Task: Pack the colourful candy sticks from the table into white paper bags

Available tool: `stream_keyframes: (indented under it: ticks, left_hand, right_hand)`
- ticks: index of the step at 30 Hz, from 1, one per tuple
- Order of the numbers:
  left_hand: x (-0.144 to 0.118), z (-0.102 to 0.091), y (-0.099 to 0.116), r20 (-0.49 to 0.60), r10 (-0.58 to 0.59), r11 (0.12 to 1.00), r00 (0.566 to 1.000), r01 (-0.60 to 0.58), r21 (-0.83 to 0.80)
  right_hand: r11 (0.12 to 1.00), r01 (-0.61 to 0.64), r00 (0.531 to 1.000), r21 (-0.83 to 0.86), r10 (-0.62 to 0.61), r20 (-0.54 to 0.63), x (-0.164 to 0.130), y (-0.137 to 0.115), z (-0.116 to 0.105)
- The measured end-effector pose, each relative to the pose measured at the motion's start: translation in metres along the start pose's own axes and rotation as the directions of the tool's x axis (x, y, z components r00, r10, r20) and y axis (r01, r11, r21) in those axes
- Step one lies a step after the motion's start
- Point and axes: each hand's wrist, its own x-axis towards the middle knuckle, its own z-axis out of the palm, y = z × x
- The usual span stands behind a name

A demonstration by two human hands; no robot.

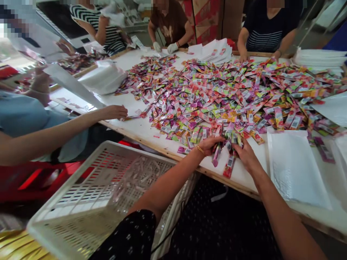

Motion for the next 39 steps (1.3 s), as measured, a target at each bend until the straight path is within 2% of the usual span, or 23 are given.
stream_keyframes:
  ticks: [2,4,6,9,11,15,17,18,19,21,22,24,26,27,29,31,32,34,35,36,37,39]
  left_hand:
    - [0.004,0.004,-0.005,-0.027,0.020,0.999,0.999,-0.019,0.033]
    - [0.008,0.008,-0.010,-0.076,0.078,0.986,0.994,-0.066,0.153]
    - [0.011,0.013,-0.014,-0.092,0.143,0.952,0.985,-0.111,0.285]
    - [0.015,0.020,-0.016,-0.088,0.163,0.899,0.983,-0.112,0.424]
    - [0.017,0.023,-0.015,-0.148,0.159,0.859,0.976,-0.063,0.508]
    - [0.018,0.027,0.000,-0.280,0.278,0.738,0.919,-0.018,0.674]
    - [0.015,0.026,0.011,-0.268,0.311,0.669,0.912,-0.010,0.743]
    - [0.012,0.025,0.016,-0.225,0.311,0.614,0.923,-0.015,0.789]
    - [0.008,0.024,0.019,-0.147,0.307,0.534,0.940,-0.042,0.845]
    - [-0.001,0.020,0.019,0.079,0.267,0.281,0.960,-0.156,0.947]
    - [-0.005,0.018,0.016,0.198,0.225,0.130,0.954,-0.231,0.964]
    - [-0.012,0.013,0.005,0.373,0.133,-0.131,0.918,-0.357,0.925]
    - [-0.017,0.008,-0.007,0.436,0.086,-0.273,0.896,-0.399,0.875]
    - [-0.018,0.005,-0.011,0.444,0.093,-0.293,0.891,-0.401,0.868]
    - [-0.016,0.002,-0.013,0.433,0.188,-0.240,0.882,-0.386,0.891]
    - [-0.009,0.005,-0.007,0.332,0.355,-0.067,0.874,-0.330,0.942]
    - [-0.003,0.009,-0.004,0.225,0.428,0.052,0.875,-0.272,0.961]
    - [0.011,0.023,0.000,-0.015,0.470,0.267,0.882,-0.126,0.955]
    - [0.018,0.033,0.000,-0.100,0.449,0.323,0.888,-0.057,0.945]
    - [0.026,0.043,-0.002,-0.144,0.417,0.328,0.898,0.000,0.945]
    - [0.033,0.053,-0.004,-0.157,0.395,0.288,0.905,0.041,0.957]
    - [0.044,0.069,-0.010,-0.123,0.375,0.141,0.919,0.075,0.987]
  right_hand:
    - [0.993,0.037,0.998,-0.108,-0.032,0.049,0.002,0.009,-0.007]
    - [0.980,0.056,0.995,-0.188,-0.040,0.091,0.003,0.016,-0.015]
    - [0.933,0.021,0.998,-0.360,0.004,0.069,0.002,0.021,-0.025]
    - [0.715,-0.071,0.997,-0.695,0.036,-0.065,-0.003,0.020,-0.045]
    - [0.572,-0.094,0.995,-0.815,0.023,-0.098,-0.010,0.016,-0.059]
    - [0.386,-0.053,0.999,-0.921,0.025,-0.047,-0.031,0.008,-0.082]
    - [0.335,-0.025,0.999,-0.942,0.034,-0.015,-0.043,0.007,-0.089]
    - [0.324,-0.022,0.999,-0.946,0.037,-0.011,-0.049,0.007,-0.092]
    - [0.324,-0.023,0.999,-0.946,0.033,-0.013,-0.054,0.008,-0.095]
    - [0.391,-0.047,0.999,-0.919,0.024,-0.041,-0.061,0.011,-0.098]
    - [0.478,-0.068,0.998,-0.876,0.034,-0.059,-0.063,0.014,-0.100]
    - [0.723,-0.111,0.994,-0.682,0.089,-0.067,-0.063,0.018,-0.100]
    - [0.914,-0.138,0.990,-0.382,0.130,-0.046,-0.061,0.021,-0.097]
    - [0.960,-0.142,0.990,-0.241,0.134,-0.048,-0.060,0.022,-0.095]
    - [0.990,-0.133,0.986,-0.050,0.127,-0.106,-0.056,0.023,-0.089]
    - [0.992,-0.114,0.971,0.050,0.122,-0.204,-0.051,0.022,-0.082]
    - [0.992,-0.102,0.963,0.074,0.117,-0.245,-0.049,0.022,-0.079]
    - [0.991,-0.088,0.948,0.100,0.114,-0.296,-0.044,0.021,-0.071]
    - [0.989,-0.097,0.944,0.108,0.126,-0.305,-0.042,0.021,-0.068]
    - [0.987,-0.112,0.942,0.118,0.143,-0.303,-0.040,0.021,-0.065]
    - [0.983,-0.126,0.942,0.131,0.160,-0.295,-0.039,0.021,-0.063]
    - [0.977,-0.134,0.942,0.163,0.177,-0.286,-0.039,0.022,-0.062]
